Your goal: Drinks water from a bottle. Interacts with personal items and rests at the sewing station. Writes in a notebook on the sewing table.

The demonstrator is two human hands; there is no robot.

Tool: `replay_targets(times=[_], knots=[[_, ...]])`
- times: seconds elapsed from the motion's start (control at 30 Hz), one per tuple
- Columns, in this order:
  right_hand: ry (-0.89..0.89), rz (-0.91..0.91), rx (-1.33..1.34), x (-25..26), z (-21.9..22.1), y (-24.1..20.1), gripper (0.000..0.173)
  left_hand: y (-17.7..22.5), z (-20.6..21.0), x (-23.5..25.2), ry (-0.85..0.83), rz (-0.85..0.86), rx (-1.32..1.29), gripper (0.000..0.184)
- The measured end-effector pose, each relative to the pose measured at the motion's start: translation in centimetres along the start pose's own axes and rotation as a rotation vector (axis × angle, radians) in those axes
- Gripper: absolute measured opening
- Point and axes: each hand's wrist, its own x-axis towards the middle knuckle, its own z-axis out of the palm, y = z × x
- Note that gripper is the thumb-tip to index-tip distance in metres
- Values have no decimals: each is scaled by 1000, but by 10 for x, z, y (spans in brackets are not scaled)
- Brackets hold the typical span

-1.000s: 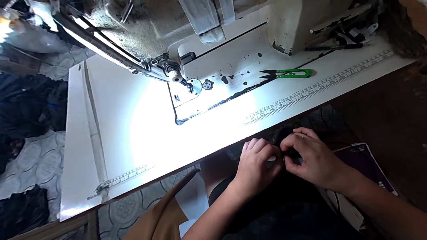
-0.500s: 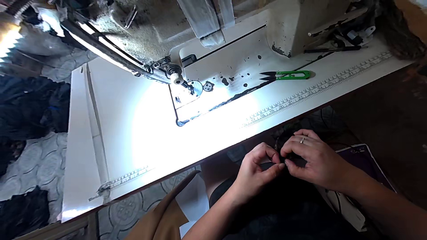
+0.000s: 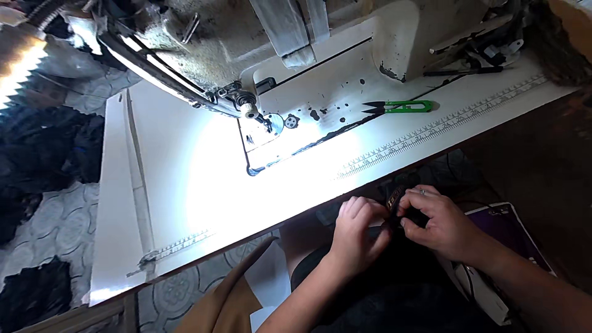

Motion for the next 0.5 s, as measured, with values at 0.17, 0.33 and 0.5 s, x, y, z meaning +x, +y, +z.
replay_targets(times=[0.17, 0.33, 0.5], knots=[[57, 10, -53, 0, 5, 4, 11, 2, -3, 7, 0, 28, 148, 9], [32, 109, 88, -3, 6, 3, 14, -12, -7, -5, -260, -343, -1110, 6], [30, 201, 329, -2, -6, 15, 11, -15, -6, -7, -298, -333, -1367, 9]])
